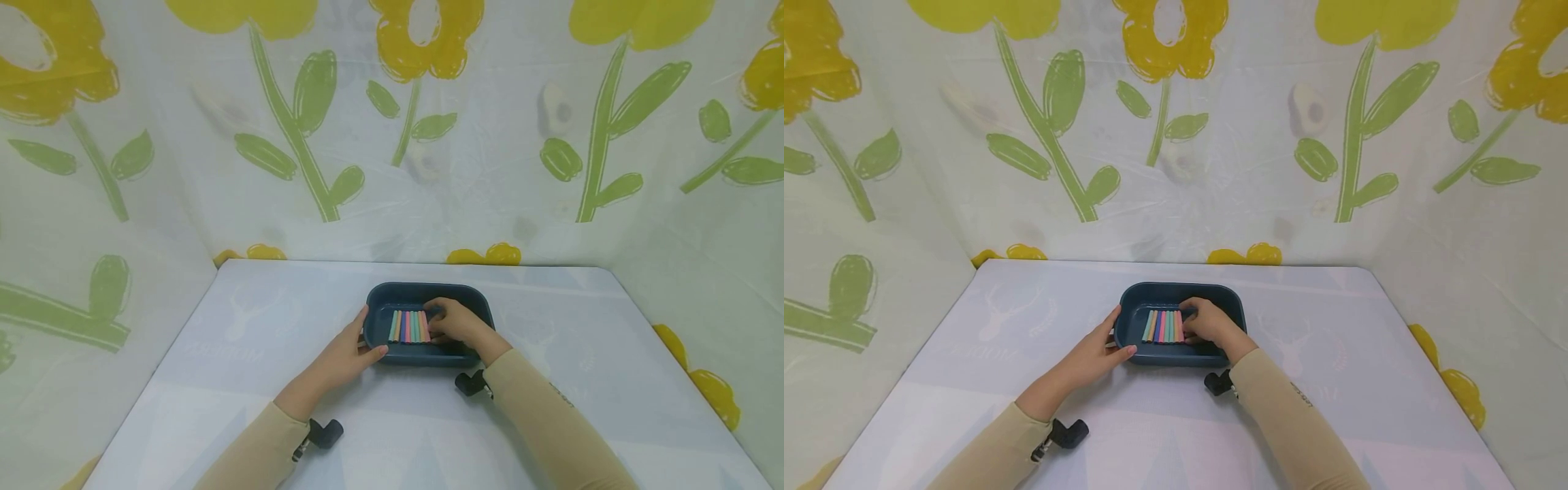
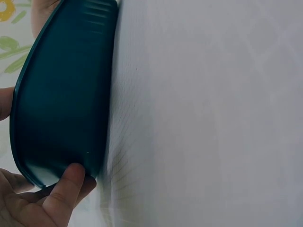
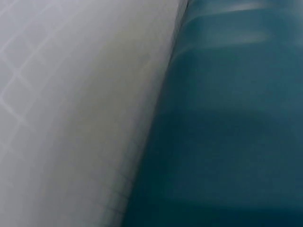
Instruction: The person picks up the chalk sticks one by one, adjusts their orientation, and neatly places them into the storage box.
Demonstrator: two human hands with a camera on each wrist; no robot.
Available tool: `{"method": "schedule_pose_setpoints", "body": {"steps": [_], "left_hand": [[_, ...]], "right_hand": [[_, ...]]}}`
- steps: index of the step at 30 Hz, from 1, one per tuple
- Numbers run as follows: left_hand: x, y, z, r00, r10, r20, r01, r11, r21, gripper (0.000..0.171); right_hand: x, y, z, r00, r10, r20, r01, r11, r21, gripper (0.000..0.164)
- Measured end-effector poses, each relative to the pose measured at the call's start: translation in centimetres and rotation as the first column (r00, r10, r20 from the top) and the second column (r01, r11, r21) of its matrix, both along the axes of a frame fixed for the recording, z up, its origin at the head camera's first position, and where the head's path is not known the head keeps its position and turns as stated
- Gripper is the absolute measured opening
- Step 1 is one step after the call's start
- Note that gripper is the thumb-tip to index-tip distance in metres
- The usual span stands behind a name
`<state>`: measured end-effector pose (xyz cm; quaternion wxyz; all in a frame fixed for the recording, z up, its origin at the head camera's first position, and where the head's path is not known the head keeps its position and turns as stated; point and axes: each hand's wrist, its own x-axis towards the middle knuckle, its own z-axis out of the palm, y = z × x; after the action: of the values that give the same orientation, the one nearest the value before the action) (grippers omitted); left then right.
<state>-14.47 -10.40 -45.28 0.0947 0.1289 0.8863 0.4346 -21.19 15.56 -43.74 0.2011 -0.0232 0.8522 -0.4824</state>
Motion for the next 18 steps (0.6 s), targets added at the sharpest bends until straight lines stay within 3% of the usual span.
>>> {"method": "schedule_pose_setpoints", "body": {"steps": [18], "left_hand": [[0.08, -0.03, 0.13, 1.000, 0.000, -0.004, 0.000, 1.000, 0.016, 0.096]], "right_hand": [[-0.05, -0.25, 0.10, 1.000, 0.002, -0.023, -0.001, 0.999, 0.038, 0.048]]}}
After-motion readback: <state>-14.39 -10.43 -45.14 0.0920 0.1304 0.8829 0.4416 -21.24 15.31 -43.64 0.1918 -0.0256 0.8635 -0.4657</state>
